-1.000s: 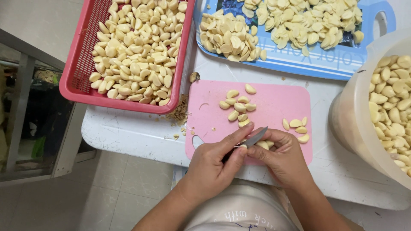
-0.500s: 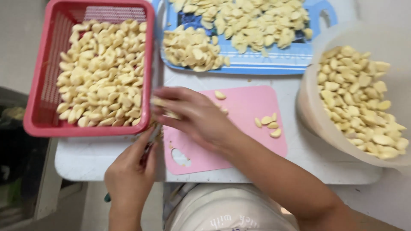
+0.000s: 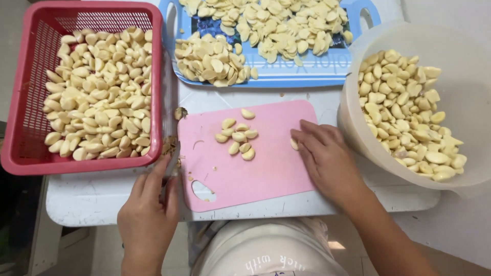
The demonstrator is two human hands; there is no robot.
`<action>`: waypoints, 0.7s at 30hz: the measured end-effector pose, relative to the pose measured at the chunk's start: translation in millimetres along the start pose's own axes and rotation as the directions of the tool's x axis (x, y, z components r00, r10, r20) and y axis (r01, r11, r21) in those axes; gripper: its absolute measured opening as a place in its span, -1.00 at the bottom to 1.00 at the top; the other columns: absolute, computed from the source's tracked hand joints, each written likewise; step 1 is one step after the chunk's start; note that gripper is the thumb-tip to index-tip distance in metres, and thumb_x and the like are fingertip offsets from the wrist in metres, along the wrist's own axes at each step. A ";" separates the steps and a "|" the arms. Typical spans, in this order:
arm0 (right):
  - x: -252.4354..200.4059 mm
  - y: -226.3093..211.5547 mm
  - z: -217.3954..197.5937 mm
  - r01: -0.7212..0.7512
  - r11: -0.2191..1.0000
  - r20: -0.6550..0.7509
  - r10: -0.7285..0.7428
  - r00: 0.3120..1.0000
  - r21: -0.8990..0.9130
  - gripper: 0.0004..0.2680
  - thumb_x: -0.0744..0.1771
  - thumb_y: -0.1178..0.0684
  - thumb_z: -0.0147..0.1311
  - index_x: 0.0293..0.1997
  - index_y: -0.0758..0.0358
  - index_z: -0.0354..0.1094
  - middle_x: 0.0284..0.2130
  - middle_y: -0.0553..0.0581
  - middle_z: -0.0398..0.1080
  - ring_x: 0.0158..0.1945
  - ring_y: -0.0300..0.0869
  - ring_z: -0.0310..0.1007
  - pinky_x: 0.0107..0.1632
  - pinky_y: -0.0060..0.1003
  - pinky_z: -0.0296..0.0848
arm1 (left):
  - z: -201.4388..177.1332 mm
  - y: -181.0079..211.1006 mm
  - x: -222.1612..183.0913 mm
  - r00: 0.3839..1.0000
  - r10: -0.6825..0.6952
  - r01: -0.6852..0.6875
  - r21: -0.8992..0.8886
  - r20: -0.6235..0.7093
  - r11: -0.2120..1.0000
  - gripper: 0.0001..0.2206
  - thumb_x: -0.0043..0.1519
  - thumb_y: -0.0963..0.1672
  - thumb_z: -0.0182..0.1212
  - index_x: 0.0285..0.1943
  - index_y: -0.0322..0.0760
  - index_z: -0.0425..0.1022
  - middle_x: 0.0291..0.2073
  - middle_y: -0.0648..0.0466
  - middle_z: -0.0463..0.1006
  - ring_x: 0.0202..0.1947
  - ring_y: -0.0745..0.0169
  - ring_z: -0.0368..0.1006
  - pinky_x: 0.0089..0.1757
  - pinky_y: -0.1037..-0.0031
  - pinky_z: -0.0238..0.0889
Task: Slicing peeled garlic cloves into thin pieces using a small knife on a cutting board.
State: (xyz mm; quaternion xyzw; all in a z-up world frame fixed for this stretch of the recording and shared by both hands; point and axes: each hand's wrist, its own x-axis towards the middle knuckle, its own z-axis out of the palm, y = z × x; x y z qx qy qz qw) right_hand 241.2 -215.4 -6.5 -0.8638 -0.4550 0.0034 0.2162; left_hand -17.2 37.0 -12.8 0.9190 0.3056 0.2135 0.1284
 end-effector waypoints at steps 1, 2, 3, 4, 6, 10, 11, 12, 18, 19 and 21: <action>-6.8 7.4 5.7 -0.004 1.000 0.006 0.004 1.000 0.004 -0.75 0.46 0.02 -0.09 0.26 0.13 0.44 0.28 0.24 0.41 0.22 0.23 0.27 0.27 0.11 0.30 | -0.7 4.6 -0.5 1.000 -0.002 0.001 0.003 0.008 1.000 -0.61 0.38 -0.12 0.27 0.42 0.00 0.53 -0.21 0.24 0.53 -0.50 0.30 0.42 -0.47 0.28 0.33; -11.7 14.6 11.5 0.060 0.997 -0.033 -0.062 0.998 -0.056 -0.75 0.46 -0.02 -0.03 0.28 0.04 0.44 0.27 0.17 0.40 0.14 0.19 0.26 0.19 0.03 0.35 | -1.7 8.7 0.9 1.000 0.018 -0.018 -0.016 0.000 1.000 -0.62 0.38 -0.13 0.28 0.42 -0.02 0.54 -0.24 0.23 0.52 -0.51 0.30 0.38 -0.46 0.31 0.32; -16.6 21.6 16.7 0.121 0.986 -0.068 -0.129 0.989 -0.118 -0.75 0.45 -0.07 0.02 0.30 -0.04 0.45 0.27 0.10 0.40 0.05 0.16 0.26 0.11 -0.04 0.40 | -3.2 13.2 2.4 0.999 0.037 -0.038 -0.035 -0.007 0.999 -0.62 0.39 -0.13 0.28 0.41 -0.04 0.54 -0.26 0.22 0.51 -0.52 0.29 0.34 -0.45 0.33 0.31; -16.7 23.9 18.4 0.121 0.986 -0.072 -0.130 0.989 -0.115 -0.75 0.45 -0.07 0.02 0.30 -0.04 0.45 0.27 0.10 0.40 0.05 0.16 0.26 0.11 -0.04 0.40 | -3.6 16.3 2.3 0.999 0.040 -0.041 -0.030 -0.009 0.999 -0.62 0.39 -0.13 0.28 0.41 -0.04 0.54 -0.26 0.22 0.51 -0.52 0.29 0.34 -0.45 0.33 0.31; -16.1 28.0 21.3 0.139 0.988 -0.149 -0.148 0.978 -0.066 -0.83 0.40 0.01 0.21 0.10 0.06 0.55 -0.04 0.08 0.43 -0.10 0.06 0.38 -0.07 -0.10 0.48 | -4.7 22.3 2.0 0.999 0.053 -0.053 -0.067 0.001 0.996 -0.62 0.39 -0.10 0.27 0.42 -0.07 0.52 -0.27 0.22 0.50 -0.53 0.29 0.33 -0.45 0.31 0.30; -8.0 24.4 18.5 0.246 0.965 -0.153 -0.257 0.954 -0.085 -0.88 0.42 0.06 0.19 0.03 0.19 0.51 -0.19 0.11 0.38 -0.16 -0.01 0.43 -0.14 -0.16 0.46 | -5.9 26.3 -2.7 0.998 0.063 -0.064 -0.085 -0.013 0.994 -0.64 0.39 -0.13 0.26 0.40 -0.08 0.52 -0.20 0.22 0.56 -0.51 0.29 0.37 -0.39 0.33 0.33; -7.8 24.2 19.4 0.200 0.978 -0.141 -0.206 0.968 -0.056 -0.87 0.42 0.05 0.16 0.02 0.22 0.52 -0.19 0.11 0.41 -0.14 -0.02 0.46 -0.15 -0.14 0.48 | -5.6 26.1 -4.0 0.998 0.066 -0.067 -0.093 -0.011 0.993 -0.64 0.38 -0.13 0.26 0.38 -0.07 0.52 -0.20 0.23 0.56 -0.52 0.30 0.36 -0.40 0.34 0.33; -6.8 24.9 19.4 0.155 0.987 -0.127 -0.158 0.979 -0.031 -0.86 0.43 0.04 0.12 0.01 0.24 0.52 -0.18 0.11 0.43 -0.13 -0.03 0.49 -0.17 -0.12 0.49 | -4.3 26.4 -5.1 0.998 0.068 -0.069 -0.103 -0.012 0.992 -0.64 0.37 -0.14 0.26 0.37 -0.07 0.52 -0.19 0.24 0.57 -0.53 0.30 0.36 -0.40 0.36 0.33; 12.3 14.3 4.0 -0.189 0.882 0.029 0.196 0.980 0.431 -0.84 0.42 0.03 0.09 -0.01 0.23 0.58 -0.23 0.06 0.50 -0.17 -0.21 0.51 -0.06 -0.35 0.45 | -2.4 30.1 -7.4 0.998 0.062 -0.062 -0.123 -0.004 0.990 -0.63 0.36 -0.16 0.25 0.37 -0.06 0.52 -0.20 0.27 0.58 -0.55 0.35 0.31 -0.45 0.40 0.32; 10.3 14.2 7.6 -0.190 0.882 0.028 0.198 0.980 0.432 -0.84 0.42 0.03 0.09 -0.01 0.23 0.58 -0.23 0.06 0.50 -0.17 -0.21 0.51 -0.06 -0.35 0.45 | -2.5 32.2 -6.0 0.998 0.064 -0.064 -0.123 -0.003 0.990 -0.63 0.36 -0.16 0.25 0.37 -0.06 0.52 -0.20 0.27 0.58 -0.55 0.35 0.31 -0.45 0.40 0.32; 8.1 11.5 17.4 -0.068 0.978 -0.003 0.070 0.998 0.198 -0.83 0.39 -0.05 0.18 0.04 0.10 0.55 -0.12 0.00 0.46 -0.15 -0.17 0.53 -0.08 -0.25 0.46 | -5.0 34.5 -4.3 0.993 0.114 -0.115 -0.156 -0.016 0.981 -0.65 0.37 -0.16 0.25 0.36 -0.13 0.51 -0.17 0.20 0.59 -0.53 0.32 0.35 -0.42 0.38 0.34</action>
